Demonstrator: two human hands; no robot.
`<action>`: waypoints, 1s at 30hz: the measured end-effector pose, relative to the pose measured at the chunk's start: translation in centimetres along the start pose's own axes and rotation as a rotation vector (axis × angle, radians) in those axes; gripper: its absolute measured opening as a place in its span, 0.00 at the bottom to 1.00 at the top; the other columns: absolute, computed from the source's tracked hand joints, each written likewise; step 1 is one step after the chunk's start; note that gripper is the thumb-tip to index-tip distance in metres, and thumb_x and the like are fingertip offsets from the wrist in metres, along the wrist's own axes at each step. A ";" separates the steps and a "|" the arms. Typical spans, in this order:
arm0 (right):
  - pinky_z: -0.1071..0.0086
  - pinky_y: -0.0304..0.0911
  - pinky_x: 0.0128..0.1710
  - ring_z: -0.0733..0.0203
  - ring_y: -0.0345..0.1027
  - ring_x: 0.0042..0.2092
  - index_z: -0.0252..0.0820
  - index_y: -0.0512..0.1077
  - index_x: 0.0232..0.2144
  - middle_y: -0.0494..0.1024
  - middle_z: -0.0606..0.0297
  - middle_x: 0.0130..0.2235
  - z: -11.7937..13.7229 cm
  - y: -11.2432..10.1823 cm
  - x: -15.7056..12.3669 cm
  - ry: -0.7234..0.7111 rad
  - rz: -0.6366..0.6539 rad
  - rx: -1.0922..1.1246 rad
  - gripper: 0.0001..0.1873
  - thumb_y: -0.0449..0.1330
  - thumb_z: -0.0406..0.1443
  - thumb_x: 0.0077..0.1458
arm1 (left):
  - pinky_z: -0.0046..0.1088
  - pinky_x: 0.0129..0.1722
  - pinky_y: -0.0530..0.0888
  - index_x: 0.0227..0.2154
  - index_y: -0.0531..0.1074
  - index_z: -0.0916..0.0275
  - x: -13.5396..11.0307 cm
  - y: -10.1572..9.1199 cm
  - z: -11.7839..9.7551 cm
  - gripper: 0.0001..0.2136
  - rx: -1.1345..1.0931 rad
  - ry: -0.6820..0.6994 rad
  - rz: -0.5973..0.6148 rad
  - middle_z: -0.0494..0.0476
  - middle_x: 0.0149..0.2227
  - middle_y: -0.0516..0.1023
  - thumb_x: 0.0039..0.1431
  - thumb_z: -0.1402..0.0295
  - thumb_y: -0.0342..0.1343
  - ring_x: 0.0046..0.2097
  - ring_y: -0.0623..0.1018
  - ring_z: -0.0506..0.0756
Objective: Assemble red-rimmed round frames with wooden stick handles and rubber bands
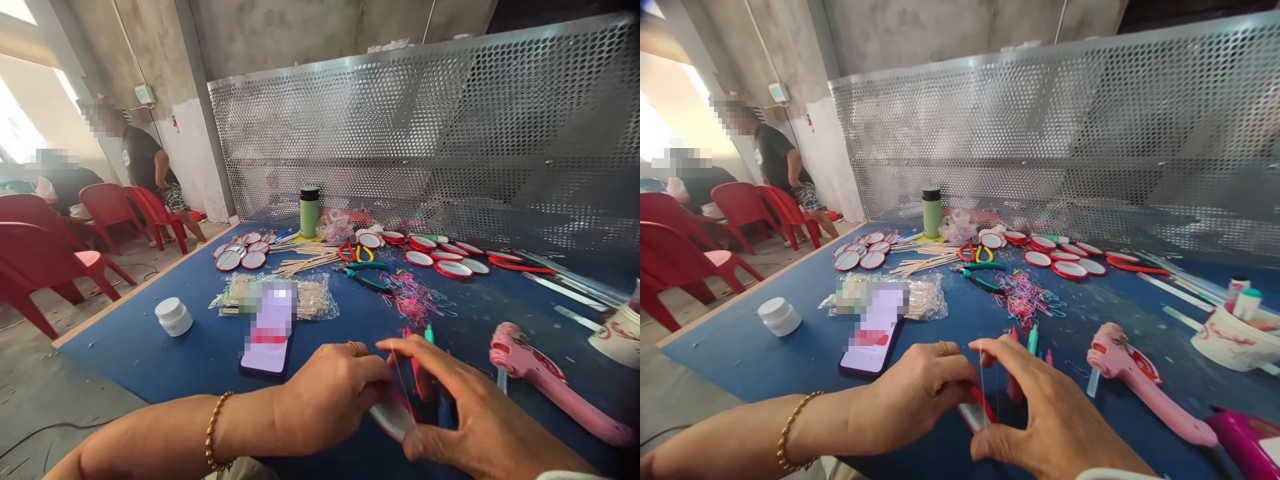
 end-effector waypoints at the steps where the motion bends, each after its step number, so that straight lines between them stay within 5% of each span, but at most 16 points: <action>1: 0.66 0.76 0.30 0.48 0.79 0.40 0.54 0.73 0.53 0.83 0.60 0.44 0.1 0.4 -0.1 -0.051 0.024 -0.041 0.43 0.73 0.57 0.33 | 0.24 0.38 0.70 0.37 0.77 0.67 -0.1 0.1 -0.1 0.07 0.041 0.021 0.010 0.59 0.36 0.78 0.64 0.74 0.52 0.39 0.75 0.53; 4: 0.57 0.77 0.37 0.43 0.77 0.47 0.52 0.72 0.55 0.81 0.58 0.48 0.3 0.9 -0.1 -0.137 0.046 -0.122 0.41 0.71 0.56 0.39 | 0.26 0.39 0.70 0.38 0.76 0.68 -0.2 0.1 0.0 0.09 0.143 0.045 0.031 0.60 0.36 0.77 0.65 0.73 0.51 0.39 0.75 0.55; 10: 0.51 0.74 0.43 0.45 0.78 0.44 0.52 0.78 0.47 0.83 0.60 0.43 0.6 -0.4 0.3 -0.190 -0.043 -0.202 0.28 0.67 0.57 0.46 | 0.25 0.38 0.70 0.40 0.76 0.66 0.3 -0.7 0.3 0.11 0.135 0.060 0.030 0.59 0.35 0.76 0.67 0.72 0.48 0.38 0.75 0.53; 16: 0.49 0.66 0.49 0.43 0.74 0.48 0.47 0.77 0.47 0.81 0.57 0.45 2.2 0.1 0.5 -0.095 0.056 -0.251 0.39 0.72 0.58 0.34 | 0.24 0.33 0.67 0.39 0.69 0.62 0.0 -0.5 0.5 0.05 -0.009 -0.096 -0.007 0.52 0.34 0.77 0.61 0.76 0.55 0.34 0.75 0.51; 21: 0.58 0.62 0.47 0.56 0.70 0.38 0.43 0.76 0.32 0.76 0.67 0.32 3.7 1.0 1.2 0.011 0.195 -0.096 0.27 0.73 0.55 0.37 | 0.22 0.30 0.65 0.39 0.65 0.60 -0.5 -0.1 0.4 0.06 -0.019 -0.129 -0.048 0.48 0.32 0.75 0.61 0.76 0.54 0.31 0.73 0.49; 30: 0.65 0.54 0.37 0.57 0.64 0.36 0.41 0.72 0.27 0.73 0.67 0.30 3.7 1.6 1.3 0.036 0.128 -0.095 0.26 0.74 0.53 0.37 | 0.21 0.34 0.69 0.36 0.72 0.62 0.0 -0.3 0.1 0.04 0.091 0.052 -0.090 0.51 0.34 0.77 0.63 0.76 0.54 0.34 0.75 0.49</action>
Point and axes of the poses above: each hand's wrist, its own x-axis towards the middle knuckle, its own y-axis out of the palm, z = x × y, the point moved 3 cm from there along x, towards the middle knuckle
